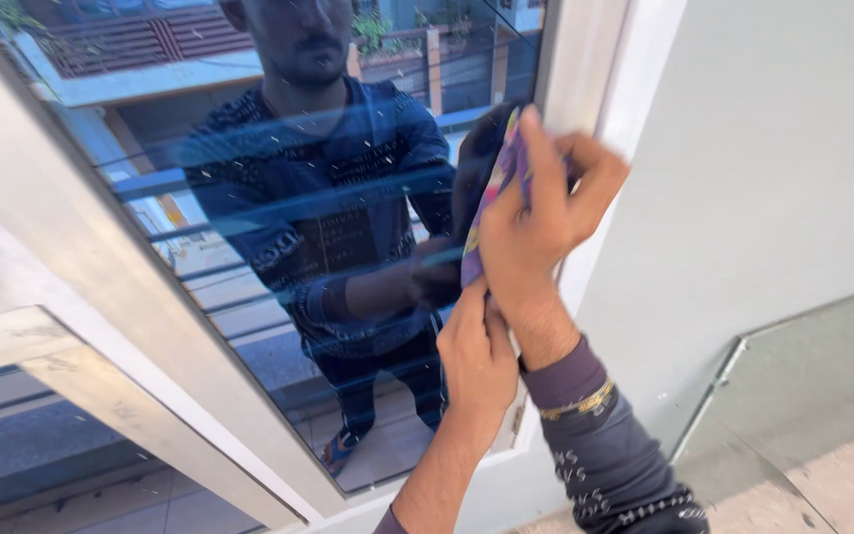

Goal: The person wipes a large glass window pane with a patterned cloth using both hands. They move the cloth in vertical and horizontal strokes across the surface, covering the lower, middle, and upper sections of the window.

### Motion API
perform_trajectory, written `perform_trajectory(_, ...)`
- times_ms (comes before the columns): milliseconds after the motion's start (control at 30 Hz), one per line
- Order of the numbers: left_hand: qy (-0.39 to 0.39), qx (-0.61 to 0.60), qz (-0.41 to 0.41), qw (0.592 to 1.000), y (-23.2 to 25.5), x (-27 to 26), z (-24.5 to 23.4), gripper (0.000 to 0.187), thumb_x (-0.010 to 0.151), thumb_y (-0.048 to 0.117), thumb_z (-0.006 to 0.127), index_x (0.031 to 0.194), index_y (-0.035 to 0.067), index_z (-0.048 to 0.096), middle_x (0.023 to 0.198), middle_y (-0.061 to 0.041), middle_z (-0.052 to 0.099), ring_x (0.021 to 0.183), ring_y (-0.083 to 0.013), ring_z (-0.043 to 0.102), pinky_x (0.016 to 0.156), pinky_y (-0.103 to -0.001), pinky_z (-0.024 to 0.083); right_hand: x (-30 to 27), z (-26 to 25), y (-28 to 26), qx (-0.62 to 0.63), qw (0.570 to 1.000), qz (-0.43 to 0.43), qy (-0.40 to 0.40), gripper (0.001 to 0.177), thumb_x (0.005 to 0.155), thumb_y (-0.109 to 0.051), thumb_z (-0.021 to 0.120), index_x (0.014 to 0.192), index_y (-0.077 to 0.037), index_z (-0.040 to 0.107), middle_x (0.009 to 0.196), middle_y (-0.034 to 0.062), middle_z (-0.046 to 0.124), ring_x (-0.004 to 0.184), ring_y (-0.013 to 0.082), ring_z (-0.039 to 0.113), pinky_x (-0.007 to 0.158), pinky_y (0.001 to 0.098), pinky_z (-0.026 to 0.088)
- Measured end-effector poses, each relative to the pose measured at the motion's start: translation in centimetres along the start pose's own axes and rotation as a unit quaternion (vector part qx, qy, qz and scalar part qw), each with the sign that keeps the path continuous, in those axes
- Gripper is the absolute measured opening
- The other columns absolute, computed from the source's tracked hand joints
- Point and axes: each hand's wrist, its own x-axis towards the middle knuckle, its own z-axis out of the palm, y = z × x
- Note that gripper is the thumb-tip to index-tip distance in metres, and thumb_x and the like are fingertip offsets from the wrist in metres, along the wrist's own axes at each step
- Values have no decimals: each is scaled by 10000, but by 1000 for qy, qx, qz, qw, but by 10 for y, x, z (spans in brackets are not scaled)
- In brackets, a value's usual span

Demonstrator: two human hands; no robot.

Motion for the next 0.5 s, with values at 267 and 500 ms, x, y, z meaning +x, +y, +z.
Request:
perform_trajectory(267, 16, 2, 85, 996, 61, 110, -47, 243, 1060, 17, 495, 1277, 19, 606, 1057, -229, 717, 971, -415, 713, 830, -419, 567, 122, 70, -48, 66, 992, -65, 91, 491, 884, 178, 607, 1301, -78, 643, 1222, 166, 466, 1117, 334, 521, 979, 400, 470)
perform_trajectory(500, 65, -31, -1, 997, 68, 125, -83, 239, 1032, 50, 515, 1250, 19, 607, 750, -165, 688, 599, -275, 686, 601, -360, 533, 142, 87, -111, 102, 980, -165, 50, 488, 828, 143, 658, 1277, -35, 593, 1236, 185, 498, 1152, 403, 491, 998, 472, 448)
